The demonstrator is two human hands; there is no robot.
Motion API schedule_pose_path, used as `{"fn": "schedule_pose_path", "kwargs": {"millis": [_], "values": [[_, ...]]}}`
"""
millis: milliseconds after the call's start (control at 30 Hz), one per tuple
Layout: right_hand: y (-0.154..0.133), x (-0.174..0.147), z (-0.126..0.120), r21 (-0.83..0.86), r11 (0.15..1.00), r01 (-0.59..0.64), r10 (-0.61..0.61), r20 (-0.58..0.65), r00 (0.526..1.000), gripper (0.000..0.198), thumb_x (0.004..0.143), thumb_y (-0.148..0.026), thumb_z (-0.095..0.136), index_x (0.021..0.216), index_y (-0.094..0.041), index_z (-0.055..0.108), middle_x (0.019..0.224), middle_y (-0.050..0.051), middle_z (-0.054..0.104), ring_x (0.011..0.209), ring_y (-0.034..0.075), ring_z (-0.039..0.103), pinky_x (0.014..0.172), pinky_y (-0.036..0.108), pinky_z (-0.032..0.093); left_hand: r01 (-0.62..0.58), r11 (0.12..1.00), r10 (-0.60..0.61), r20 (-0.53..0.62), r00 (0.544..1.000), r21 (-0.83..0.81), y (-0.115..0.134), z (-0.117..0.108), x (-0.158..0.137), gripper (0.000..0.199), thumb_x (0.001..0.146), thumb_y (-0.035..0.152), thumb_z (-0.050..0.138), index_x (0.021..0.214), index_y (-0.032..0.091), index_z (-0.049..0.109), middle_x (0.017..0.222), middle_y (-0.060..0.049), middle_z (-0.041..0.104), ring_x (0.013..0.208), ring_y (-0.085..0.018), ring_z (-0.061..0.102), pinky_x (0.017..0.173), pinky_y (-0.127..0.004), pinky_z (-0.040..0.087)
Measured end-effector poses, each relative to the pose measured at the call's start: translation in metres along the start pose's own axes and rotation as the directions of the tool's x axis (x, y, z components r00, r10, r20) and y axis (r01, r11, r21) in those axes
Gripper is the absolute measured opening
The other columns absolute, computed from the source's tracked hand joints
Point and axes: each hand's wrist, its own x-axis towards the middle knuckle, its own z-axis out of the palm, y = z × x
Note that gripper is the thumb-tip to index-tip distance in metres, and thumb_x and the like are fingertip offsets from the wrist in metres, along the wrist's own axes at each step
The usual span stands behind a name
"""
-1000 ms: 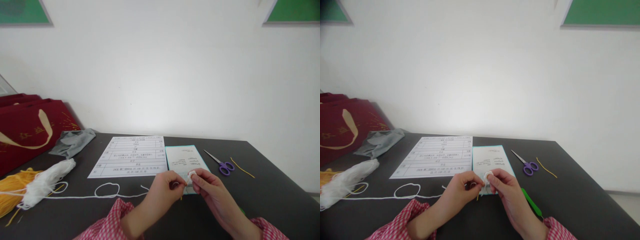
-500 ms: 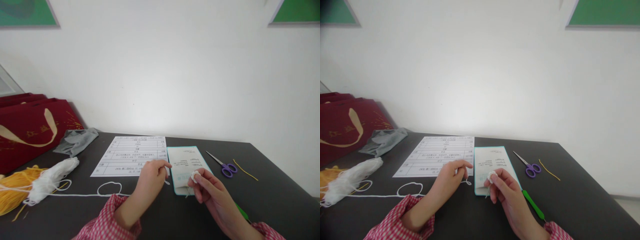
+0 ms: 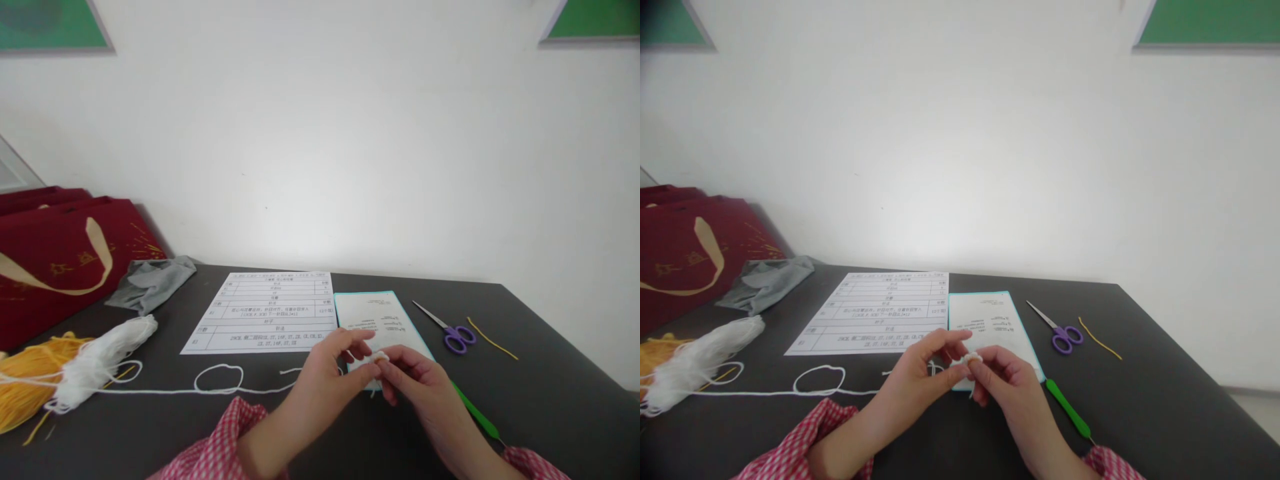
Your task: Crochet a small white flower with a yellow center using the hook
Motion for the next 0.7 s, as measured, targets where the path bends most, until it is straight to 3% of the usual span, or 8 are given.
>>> {"fn": "schedule_pose_path", "kwargs": {"millis": [133, 333, 500, 700], "values": [[-0.003, 0.000, 0.001, -0.025, 1.000, -0.013, 0.014, 0.042, 0.999, 0.033, 0.069, -0.050, 0.078, 0.075, -0.018, 0.073, 0.054, -0.001, 0.061, 0.052, 0.013, 0.051, 0.056, 0.028, 0.039, 0.092, 0.976, -0.088, 0.032, 0.996, -0.197, -0.007, 0.006, 0.000, 0.027, 0.067, 0.025, 0.075, 0.093, 0.018, 0.073, 0.077, -0.002, 0.063, 0.071, -0.016, 0.057, 0.068, -0.030, 0.045], [-0.006, -0.004, -0.001, -0.014, 1.000, -0.014, 0.015, 0.091, 0.996, 0.035, 0.067, -0.049, 0.079, 0.085, -0.019, 0.074, 0.063, 0.002, 0.067, 0.060, 0.017, 0.056, 0.064, 0.031, 0.043, 0.218, 0.878, -0.212, 0.063, 0.975, -0.427, -0.006, 0.002, 0.005, 0.032, 0.060, 0.030, 0.080, 0.088, 0.017, 0.072, 0.071, 0.001, 0.061, 0.066, -0.013, 0.057, 0.067, -0.029, 0.043], [-0.002, -0.002, -0.002, -0.022, 1.000, -0.022, 0.023, 0.065, 0.998, 0.033, 0.073, -0.050, 0.075, 0.069, -0.018, 0.069, 0.053, -0.003, 0.056, 0.048, 0.010, 0.044, 0.055, 0.027, 0.035, 0.249, 0.828, -0.253, 0.062, 0.966, -0.502, 0.001, 0.001, 0.002, 0.031, 0.059, 0.027, 0.082, 0.088, 0.018, 0.073, 0.068, 0.003, 0.059, 0.063, -0.010, 0.052, 0.065, -0.026, 0.039], [-0.003, -0.002, 0.000, 0.012, 1.000, -0.021, 0.020, 0.019, 1.000, 0.037, 0.070, -0.051, 0.077, 0.062, -0.017, 0.063, 0.055, -0.005, 0.049, 0.046, 0.007, 0.034, 0.048, 0.025, 0.024, 0.268, 0.788, -0.276, 0.071, 0.959, -0.554, 0.002, 0.000, 0.001, 0.029, 0.062, 0.024, 0.078, 0.090, 0.018, 0.072, 0.066, 0.005, 0.057, 0.061, -0.009, 0.050, 0.063, -0.025, 0.036]]}}
